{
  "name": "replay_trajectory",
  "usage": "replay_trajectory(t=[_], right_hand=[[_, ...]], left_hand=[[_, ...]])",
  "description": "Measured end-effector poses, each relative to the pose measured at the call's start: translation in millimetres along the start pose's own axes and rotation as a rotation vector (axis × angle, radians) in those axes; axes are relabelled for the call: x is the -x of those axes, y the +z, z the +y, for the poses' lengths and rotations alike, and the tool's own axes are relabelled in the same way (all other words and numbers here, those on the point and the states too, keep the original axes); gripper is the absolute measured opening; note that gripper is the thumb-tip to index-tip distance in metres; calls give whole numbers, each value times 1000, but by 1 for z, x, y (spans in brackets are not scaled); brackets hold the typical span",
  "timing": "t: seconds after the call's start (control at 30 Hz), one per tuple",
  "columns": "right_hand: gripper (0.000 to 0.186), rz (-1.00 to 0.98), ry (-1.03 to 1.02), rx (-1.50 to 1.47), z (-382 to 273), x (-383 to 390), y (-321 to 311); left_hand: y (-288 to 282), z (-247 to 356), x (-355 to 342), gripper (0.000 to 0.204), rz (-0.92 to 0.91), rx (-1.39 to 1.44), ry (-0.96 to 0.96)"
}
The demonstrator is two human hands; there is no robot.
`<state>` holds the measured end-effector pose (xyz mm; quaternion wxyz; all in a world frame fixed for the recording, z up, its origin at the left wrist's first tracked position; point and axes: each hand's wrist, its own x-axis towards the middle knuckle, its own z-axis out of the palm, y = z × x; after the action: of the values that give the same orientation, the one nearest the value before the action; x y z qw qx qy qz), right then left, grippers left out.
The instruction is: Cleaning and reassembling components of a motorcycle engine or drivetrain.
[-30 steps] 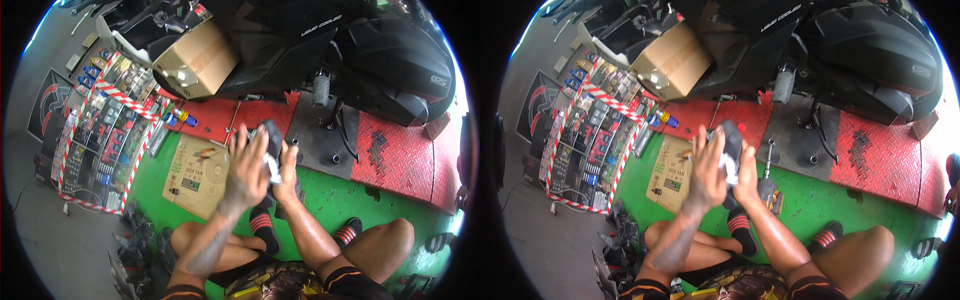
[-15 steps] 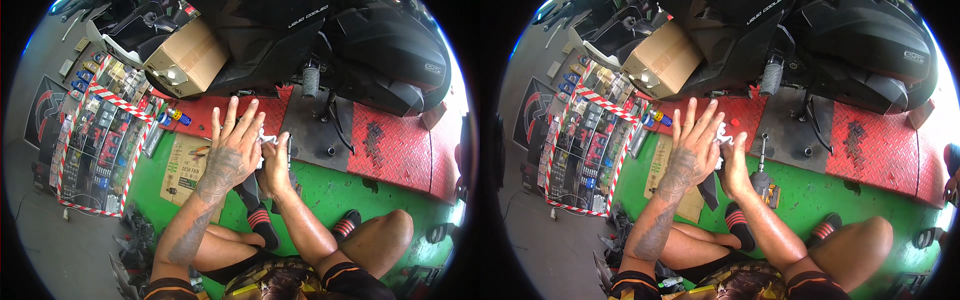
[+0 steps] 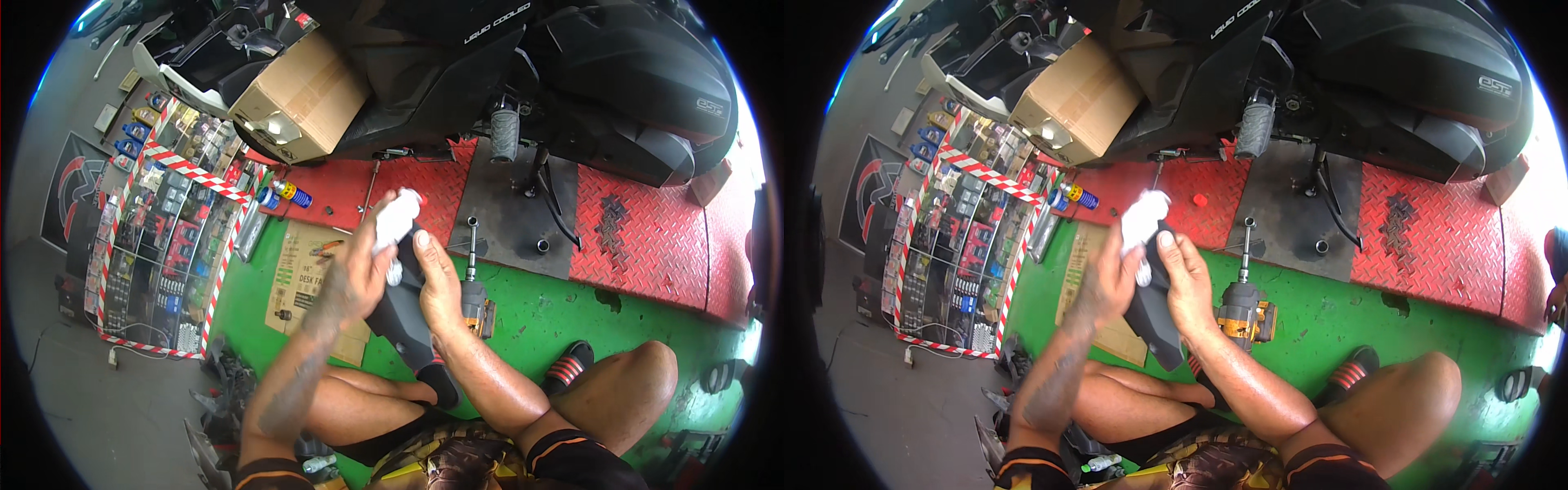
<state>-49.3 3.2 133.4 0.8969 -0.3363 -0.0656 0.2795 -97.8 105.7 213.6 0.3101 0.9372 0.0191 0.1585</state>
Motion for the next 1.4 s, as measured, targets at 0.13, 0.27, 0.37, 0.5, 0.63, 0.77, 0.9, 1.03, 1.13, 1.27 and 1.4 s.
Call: replay_trajectory(t=[0.13, 0.27, 0.37, 0.5, 0.63, 0.77, 0.9, 1.03, 1.13, 1.27, 1.4], right_hand=[[26, 26, 11, -160, -10, -11, -10], [26, -66, 79, -87, -9, -11, -12], [26, -159, -81, 119, -7, -11, -11], [23, -194, -131, 216, -4, -10, -14], [20, -103, -81, -50, 3, -5, -9], [19, -163, -138, 7, 5, -4, -7], [20, -147, -153, 34, 0, -5, -11], [36, -77, 51, -251, -1, -14, -22], [47, -5, 203, -220, 13, -19, -24], [66, -22, -188, 375, 33, -28, -25], [108, -330, -98, 225, 52, -7, -20]], left_hand=[[20, -5, 43, 51, -7, -364, 173], [10, -10, 56, 62, 44, -472, -2], [-3, -10, 48, 65, -17, -504, 29], [-10, -10, 45, 59, -33, -448, 138], [-3, -18, 50, 50, 63, -399, 145], [-3, -27, 49, 39, 72, -258, 12], [-25, -21, 42, 22, 146, 88, -72], [-38, -10, 36, 36, 409, 627, -327], [-28, -7, 40, 39, 228, 424, -424], [-12, -4, 51, 41, 470, -122, -164], [7, 11, 63, 32, 361, -367, -59]])
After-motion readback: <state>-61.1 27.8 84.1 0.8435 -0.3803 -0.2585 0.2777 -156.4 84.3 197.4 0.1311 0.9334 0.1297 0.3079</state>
